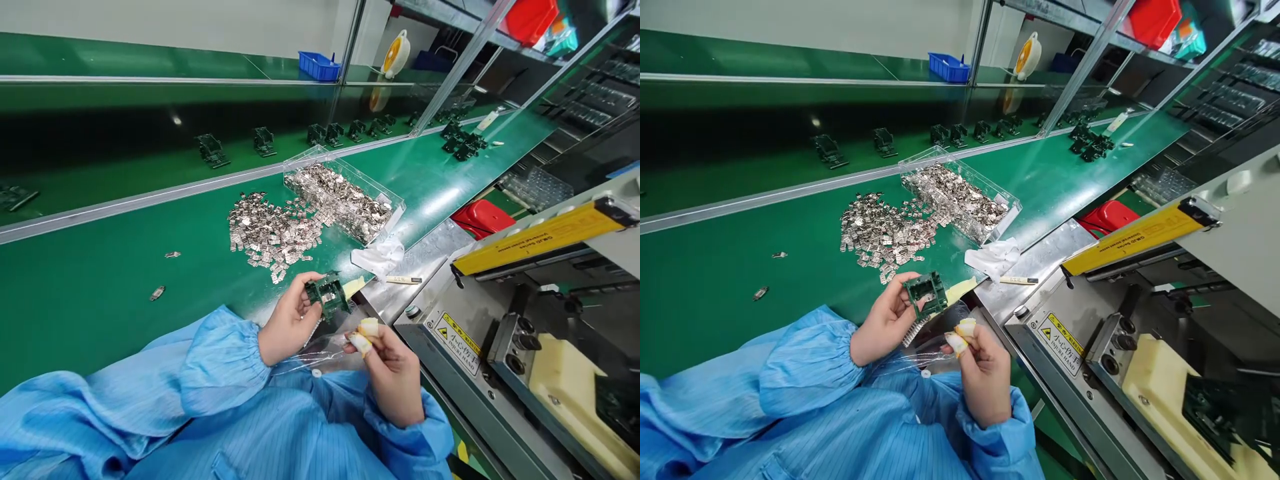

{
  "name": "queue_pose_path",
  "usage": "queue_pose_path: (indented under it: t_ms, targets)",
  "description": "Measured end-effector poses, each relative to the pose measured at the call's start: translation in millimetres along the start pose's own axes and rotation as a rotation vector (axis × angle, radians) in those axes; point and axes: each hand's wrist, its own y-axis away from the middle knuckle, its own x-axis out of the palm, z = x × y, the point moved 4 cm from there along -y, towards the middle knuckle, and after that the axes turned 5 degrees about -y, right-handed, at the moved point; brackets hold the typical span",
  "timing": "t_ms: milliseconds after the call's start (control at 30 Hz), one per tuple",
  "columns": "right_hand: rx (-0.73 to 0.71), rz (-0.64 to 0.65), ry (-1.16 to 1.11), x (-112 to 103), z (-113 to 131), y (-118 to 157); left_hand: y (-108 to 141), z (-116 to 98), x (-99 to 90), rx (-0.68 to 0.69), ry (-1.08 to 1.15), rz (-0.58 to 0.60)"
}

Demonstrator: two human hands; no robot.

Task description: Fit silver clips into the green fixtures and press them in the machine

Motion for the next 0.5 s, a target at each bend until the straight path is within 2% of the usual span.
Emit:
queue_pose_path:
  t_ms: [67, 167, 267, 400, 500]
  targets:
    - [0.021, -0.066, -0.123, 5, 8, -3, 4, -3, 3.3, 0.002, 0.007, 0.023]
    - [-0.019, -0.082, -0.134, 13, 11, -7, 7, -5, 5.8, 0.012, 0.018, 0.034]
    - [-0.114, -0.085, -0.014, 18, 10, -8, 8, -5, 6.7, 0.012, 0.032, 0.043]
    - [-0.320, -0.141, 0.242, 21, 18, -7, 10, -3, 7.4, 0.028, 0.014, 0.060]
    - [-0.385, -0.178, 0.314, 26, 23, -8, 13, -3, 7.9, 0.036, -0.010, 0.073]
